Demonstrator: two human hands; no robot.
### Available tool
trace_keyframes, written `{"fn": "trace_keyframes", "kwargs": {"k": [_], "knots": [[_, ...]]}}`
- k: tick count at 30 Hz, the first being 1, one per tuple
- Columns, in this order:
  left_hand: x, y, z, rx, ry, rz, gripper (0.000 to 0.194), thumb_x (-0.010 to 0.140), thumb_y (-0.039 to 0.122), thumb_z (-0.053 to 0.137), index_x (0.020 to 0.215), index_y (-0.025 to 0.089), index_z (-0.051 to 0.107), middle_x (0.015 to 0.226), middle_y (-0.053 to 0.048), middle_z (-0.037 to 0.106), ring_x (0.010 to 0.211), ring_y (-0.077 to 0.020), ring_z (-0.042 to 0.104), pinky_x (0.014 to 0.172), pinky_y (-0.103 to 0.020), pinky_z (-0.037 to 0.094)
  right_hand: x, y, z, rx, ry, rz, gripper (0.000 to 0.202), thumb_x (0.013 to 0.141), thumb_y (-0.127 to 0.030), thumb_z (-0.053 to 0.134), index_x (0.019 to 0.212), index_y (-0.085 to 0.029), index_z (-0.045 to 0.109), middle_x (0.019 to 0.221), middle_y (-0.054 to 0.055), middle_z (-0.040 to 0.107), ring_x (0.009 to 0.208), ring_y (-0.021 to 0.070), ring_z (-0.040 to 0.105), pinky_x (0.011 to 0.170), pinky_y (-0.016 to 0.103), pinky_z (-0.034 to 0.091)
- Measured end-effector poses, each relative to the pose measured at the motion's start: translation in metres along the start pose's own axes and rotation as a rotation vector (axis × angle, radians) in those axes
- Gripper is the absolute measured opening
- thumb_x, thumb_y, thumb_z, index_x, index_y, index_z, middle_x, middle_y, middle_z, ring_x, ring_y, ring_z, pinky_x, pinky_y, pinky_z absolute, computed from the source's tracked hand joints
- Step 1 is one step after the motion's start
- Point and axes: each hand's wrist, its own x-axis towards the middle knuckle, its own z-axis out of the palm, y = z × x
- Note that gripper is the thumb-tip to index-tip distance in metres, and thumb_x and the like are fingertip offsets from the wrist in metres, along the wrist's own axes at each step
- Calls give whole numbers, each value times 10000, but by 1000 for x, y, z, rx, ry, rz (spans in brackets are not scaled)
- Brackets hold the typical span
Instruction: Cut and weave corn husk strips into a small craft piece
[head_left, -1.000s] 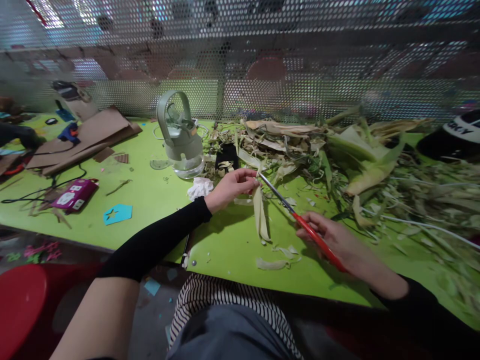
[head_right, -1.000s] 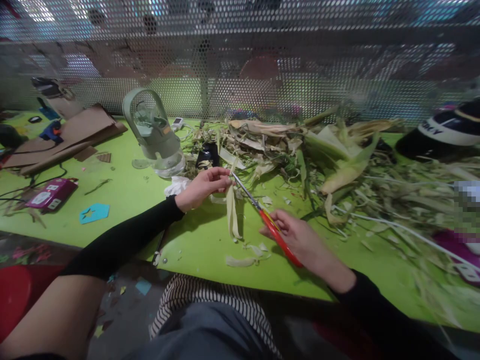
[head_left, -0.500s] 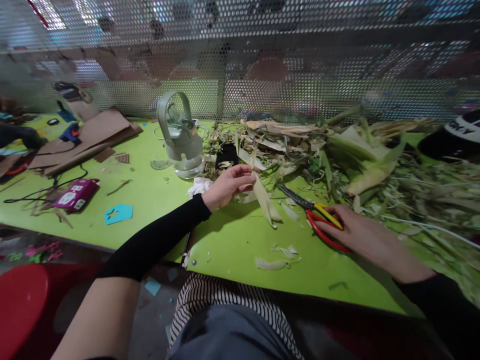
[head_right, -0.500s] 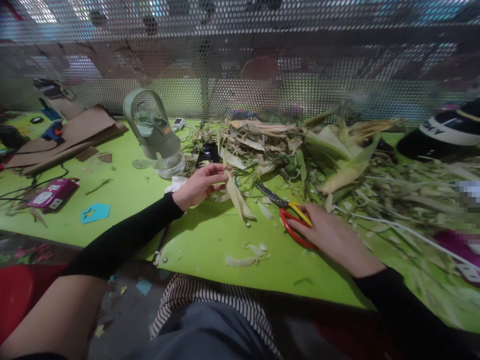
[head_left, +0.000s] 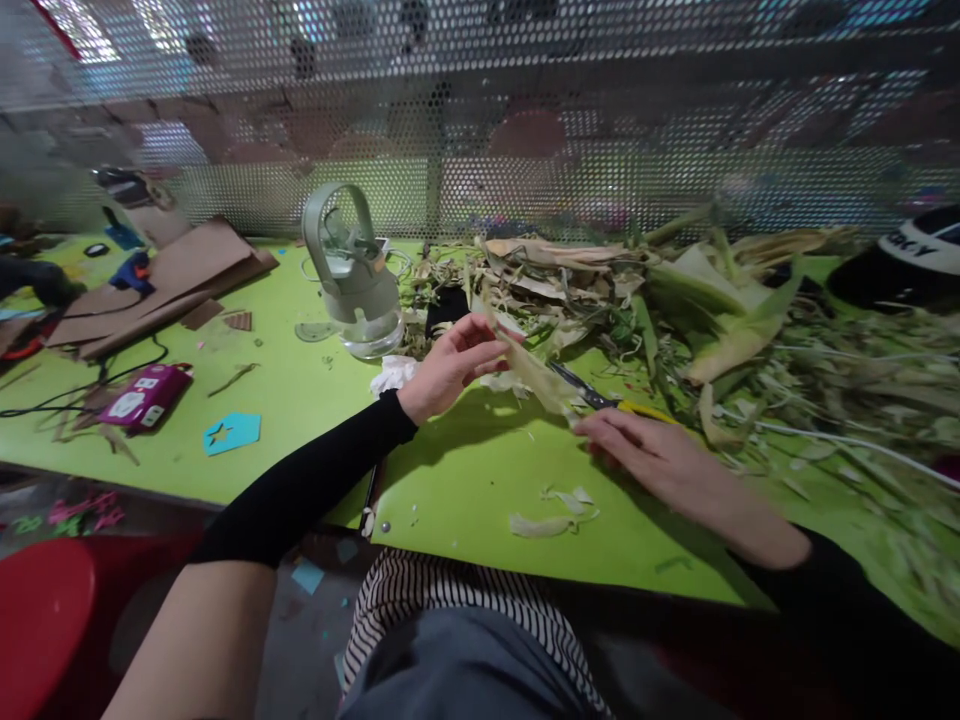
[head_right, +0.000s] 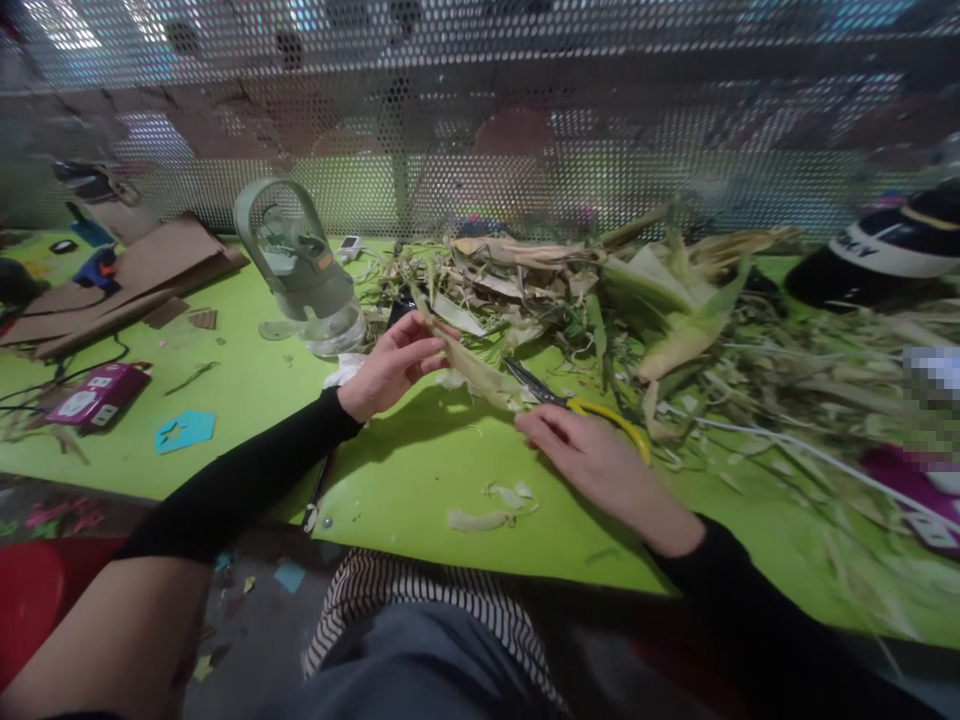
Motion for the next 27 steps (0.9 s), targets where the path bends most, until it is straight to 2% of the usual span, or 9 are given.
{"fn": "trace_keyframes", "kwargs": {"k": [2, 4, 7, 9, 11, 14, 18, 23, 27], "knots": [[-3, 0, 1, 67, -115, 119, 176, 834, 243, 798, 886, 186, 640, 1146, -35, 726, 1021, -137, 663, 961, -313, 525, 5, -7, 13, 344, -88, 39, 687, 867, -855, 501, 1028, -217, 700, 864, 87, 708, 692, 203, 614, 621, 347, 504], [-7, 2, 2, 199, -239, 196, 126, 873, 282, 779, 875, 190, 693, 1238, -60, 709, 1139, -173, 652, 1035, -355, 506, 15, -17, 22, 624, -97, 49, 636, 879, -835, 532, 992, -229, 689, 883, 76, 704, 718, 185, 619, 605, 317, 520], [-12, 4, 5, 475, -377, 253, 64, 897, 253, 752, 855, 207, 740, 1311, -76, 679, 1270, -214, 601, 1154, -426, 432, 32, -30, 27, 816, -17, 7, 507, 824, -735, 714, 847, -232, 653, 731, 5, 624, 652, 142, 559, 558, 262, 481], [-14, 4, 7, 579, -382, 278, 20, 888, 227, 748, 885, 208, 740, 1329, -88, 649, 1300, -228, 575, 1150, -431, 434, 40, -34, 28, 866, 54, -15, 476, 773, -662, 806, 803, -224, 624, 660, -37, 564, 601, 108, 507, 526, 229, 429], [-15, 1, 9, 595, -280, 243, 88, 900, 261, 729, 952, 195, 706, 1310, -103, 620, 1234, -222, 587, 1035, -390, 504, 45, -35, 28, 875, 107, -32, 486, 729, -635, 851, 808, -215, 618, 636, -57, 549, 570, 88, 480, 500, 212, 389], [-16, -4, 11, 523, -138, 19, 247, 953, 412, 660, 984, 171, 614, 1097, -76, 631, 973, -167, 614, 856, -329, 536, 48, -31, 31, 826, 186, -83, 531, 674, -644, 880, 856, -205, 644, 648, -53, 582, 550, 85, 477, 475, 218, 371], [-17, -7, 15, 338, -283, -237, 370, 950, 513, 658, 900, 162, 553, 871, -10, 597, 787, -111, 578, 828, -314, 522, 48, -28, 38, 732, 265, -126, 538, 711, -696, 829, 795, -209, 618, 665, -38, 594, 552, 93, 491, 487, 236, 385], [-18, -8, 16, 251, -288, -281, 328, 950, 467, 675, 944, 191, 498, 839, 5, 607, 740, -120, 629, 780, -314, 536, 48, -30, 42, 645, 187, -100, 543, 779, -731, 748, 758, -219, 566, 615, -70, 473, 545, 93, 407, 493, 239, 312], [-16, -10, 16, 657, -162, -122, 228, 997, 325, 583, 842, 214, 459, 703, 51, 494, 611, -107, 468, 643, -261, 392, 50, -32, 44, 482, 195, -134, 483, 776, -671, 784, 836, -228, 600, 644, -64, 486, 616, 133, 431, 554, 271, 361]]}}
